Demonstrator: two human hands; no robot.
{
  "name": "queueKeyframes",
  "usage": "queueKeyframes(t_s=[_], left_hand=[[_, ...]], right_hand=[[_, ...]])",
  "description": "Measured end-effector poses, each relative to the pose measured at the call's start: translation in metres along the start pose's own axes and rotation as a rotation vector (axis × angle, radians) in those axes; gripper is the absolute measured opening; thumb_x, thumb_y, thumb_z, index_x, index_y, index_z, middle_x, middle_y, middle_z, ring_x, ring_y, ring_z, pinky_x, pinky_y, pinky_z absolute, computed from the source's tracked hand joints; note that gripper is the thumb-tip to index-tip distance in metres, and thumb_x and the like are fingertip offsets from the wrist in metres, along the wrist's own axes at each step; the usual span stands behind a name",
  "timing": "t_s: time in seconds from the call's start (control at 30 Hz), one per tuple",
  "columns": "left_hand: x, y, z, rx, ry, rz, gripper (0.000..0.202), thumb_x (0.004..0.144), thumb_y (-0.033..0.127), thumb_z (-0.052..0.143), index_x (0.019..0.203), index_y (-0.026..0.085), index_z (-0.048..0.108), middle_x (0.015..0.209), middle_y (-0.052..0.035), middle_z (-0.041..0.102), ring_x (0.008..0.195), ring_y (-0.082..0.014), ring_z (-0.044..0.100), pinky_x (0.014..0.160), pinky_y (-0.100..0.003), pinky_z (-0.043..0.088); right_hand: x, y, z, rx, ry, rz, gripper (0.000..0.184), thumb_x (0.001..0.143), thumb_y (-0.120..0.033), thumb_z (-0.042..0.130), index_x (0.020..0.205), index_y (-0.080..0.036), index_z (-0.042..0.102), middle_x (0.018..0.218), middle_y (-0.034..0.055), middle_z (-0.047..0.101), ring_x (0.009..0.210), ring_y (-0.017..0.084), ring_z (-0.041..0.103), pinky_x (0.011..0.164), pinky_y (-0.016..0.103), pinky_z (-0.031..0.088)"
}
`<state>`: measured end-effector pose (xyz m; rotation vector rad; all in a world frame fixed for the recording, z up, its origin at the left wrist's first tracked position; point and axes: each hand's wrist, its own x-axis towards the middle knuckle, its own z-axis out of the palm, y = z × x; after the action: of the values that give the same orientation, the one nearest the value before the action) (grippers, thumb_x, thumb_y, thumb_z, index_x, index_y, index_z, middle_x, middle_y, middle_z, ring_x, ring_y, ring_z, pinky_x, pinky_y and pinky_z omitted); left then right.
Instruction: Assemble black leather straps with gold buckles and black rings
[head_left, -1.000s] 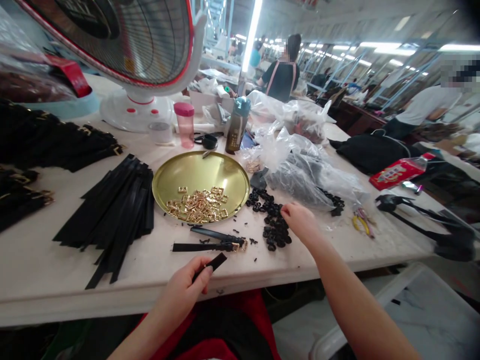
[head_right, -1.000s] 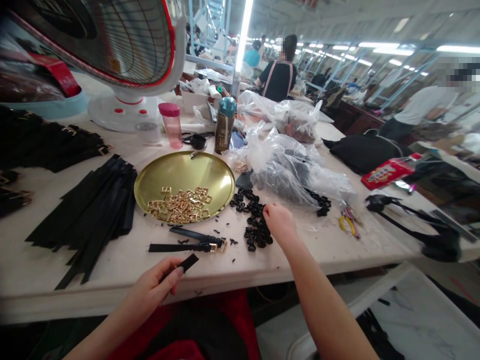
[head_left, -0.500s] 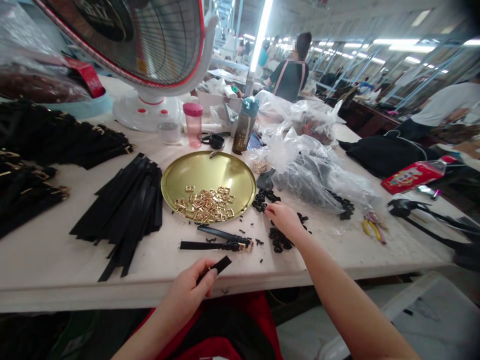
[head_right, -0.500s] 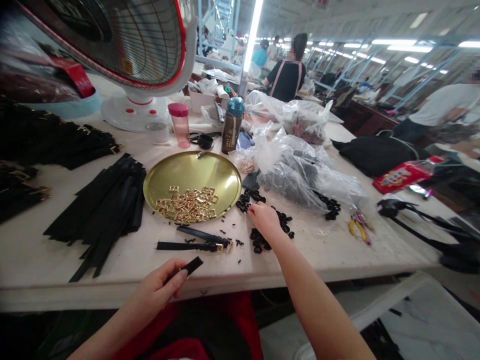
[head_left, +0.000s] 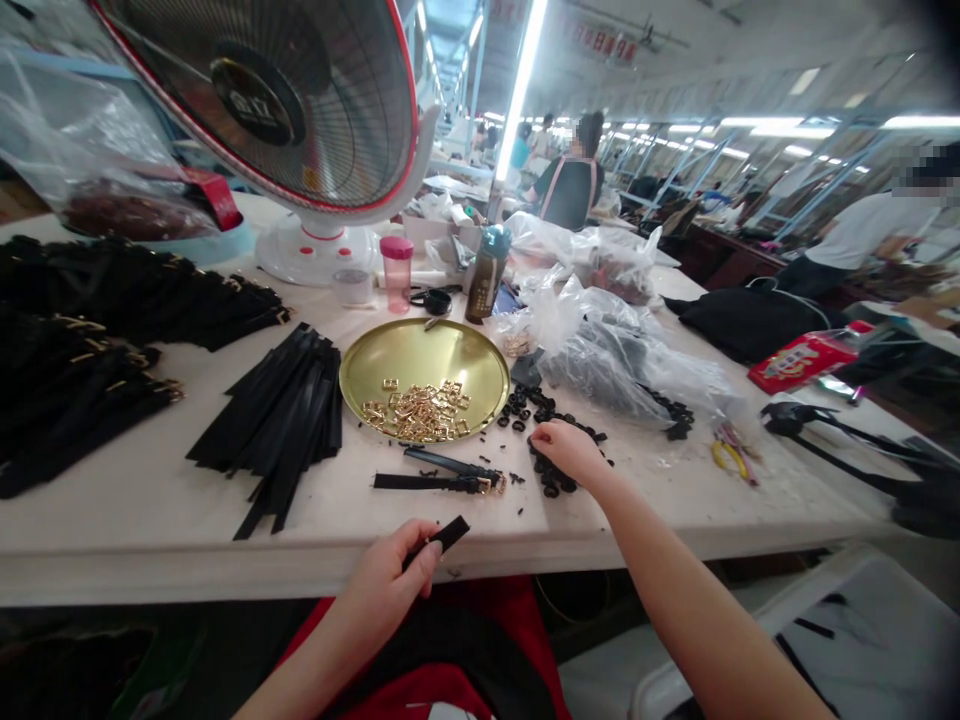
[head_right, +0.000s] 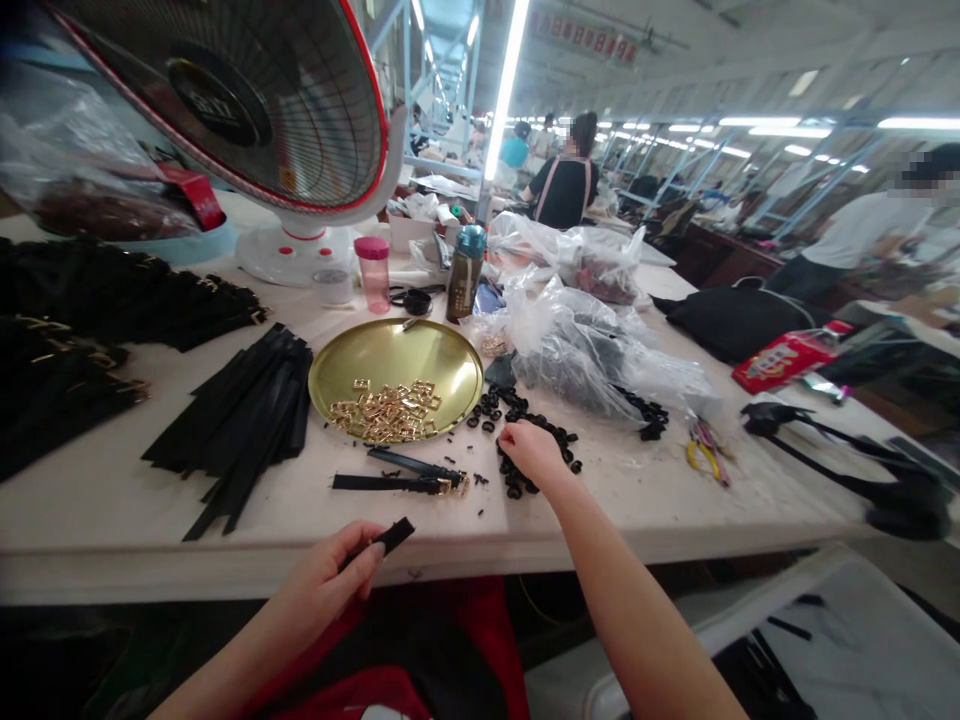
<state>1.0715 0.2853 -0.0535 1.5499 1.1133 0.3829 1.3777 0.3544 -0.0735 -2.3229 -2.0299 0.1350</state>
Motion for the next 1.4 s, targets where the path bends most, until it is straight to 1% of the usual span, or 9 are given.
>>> queueKeyframes(t_s=[0.27,0.5,0.73,0.9,1.0,1.13,1.27,1.33,1.4], left_hand=[[-0.012,-0.004,0.001,0.002,0.030,0.014,0.032,0.083,0.043,0.038,0.092,0.017,0.054,0.055,0.0035,0.048,0.055,-0.0139,0.046,0.058,-0.024,0.035],[-0.012,0.003,0.005,-0.008,0.007,0.009,0.031,0.083,0.042,0.038,0.093,0.017,0.054,0.055,0.0040,0.048,0.056,-0.0136,0.045,0.059,-0.024,0.035],[-0.008,-0.004,-0.001,0.000,0.025,-0.016,0.029,0.083,0.041,0.038,0.091,0.017,0.053,0.055,0.0041,0.048,0.054,-0.0126,0.044,0.056,-0.023,0.034],[0.003,-0.006,0.004,0.020,-0.005,-0.016,0.029,0.083,0.041,0.038,0.092,0.018,0.053,0.056,0.0041,0.048,0.054,-0.0124,0.044,0.055,-0.023,0.034],[0.008,-0.004,0.005,0.019,-0.018,-0.015,0.030,0.084,0.041,0.037,0.092,0.018,0.053,0.056,0.0041,0.049,0.055,-0.0124,0.045,0.056,-0.023,0.034],[0.009,-0.007,0.001,-0.001,-0.004,-0.029,0.030,0.084,0.041,0.038,0.093,0.018,0.053,0.057,0.0042,0.048,0.054,-0.0121,0.044,0.055,-0.023,0.034],[0.009,-0.009,-0.003,-0.013,0.008,-0.039,0.030,0.084,0.041,0.038,0.093,0.018,0.054,0.056,0.0044,0.047,0.054,-0.0123,0.044,0.056,-0.023,0.035],[0.011,-0.006,-0.003,-0.008,0.013,-0.026,0.029,0.083,0.041,0.038,0.092,0.018,0.054,0.057,0.0039,0.049,0.057,-0.0129,0.046,0.058,-0.023,0.036],[0.013,0.000,-0.002,-0.006,0.016,0.000,0.027,0.083,0.040,0.039,0.089,0.018,0.054,0.059,0.0037,0.049,0.059,-0.0130,0.047,0.060,-0.023,0.036]], right_hand=[[0.000,0.005,-0.004,0.005,0.036,0.071,0.027,0.084,-0.022,0.038,0.100,-0.019,0.059,0.100,0.0083,0.063,0.087,0.019,0.057,0.071,0.027,0.037],[0.014,-0.008,-0.003,0.002,-0.072,-0.052,0.016,0.076,-0.023,0.055,0.087,-0.022,0.065,0.089,0.0050,0.065,0.081,0.017,0.058,0.067,0.024,0.036],[0.007,0.003,-0.003,0.007,0.016,0.016,0.027,0.086,-0.032,0.036,0.094,-0.018,0.059,0.092,0.0084,0.064,0.081,0.019,0.057,0.065,0.027,0.035],[-0.001,0.004,-0.004,0.048,-0.038,-0.042,0.013,0.072,-0.031,0.056,0.073,-0.020,0.062,0.079,0.0042,0.063,0.072,0.018,0.055,0.061,0.026,0.033],[0.000,-0.005,0.000,0.118,-0.029,-0.065,0.006,0.068,-0.024,0.058,0.068,-0.019,0.061,0.074,0.0043,0.062,0.072,0.018,0.055,0.062,0.027,0.033],[0.007,-0.012,0.003,0.291,0.035,-0.044,0.008,0.072,-0.023,0.052,0.069,-0.018,0.057,0.074,0.0045,0.060,0.074,0.018,0.055,0.067,0.028,0.037],[0.004,-0.007,-0.006,0.532,0.071,0.031,0.021,0.083,-0.035,0.038,0.086,-0.019,0.051,0.072,0.0012,0.057,0.063,0.014,0.056,0.062,0.027,0.043],[-0.007,-0.010,-0.013,0.814,0.049,0.096,0.023,0.082,-0.041,0.042,0.088,-0.020,0.048,0.070,-0.0014,0.055,0.059,0.011,0.056,0.060,0.026,0.046],[-0.025,-0.020,-0.017,1.247,-0.011,0.185,0.026,0.072,-0.042,0.059,0.083,-0.020,0.050,0.068,-0.0038,0.055,0.059,0.009,0.057,0.063,0.025,0.048]])
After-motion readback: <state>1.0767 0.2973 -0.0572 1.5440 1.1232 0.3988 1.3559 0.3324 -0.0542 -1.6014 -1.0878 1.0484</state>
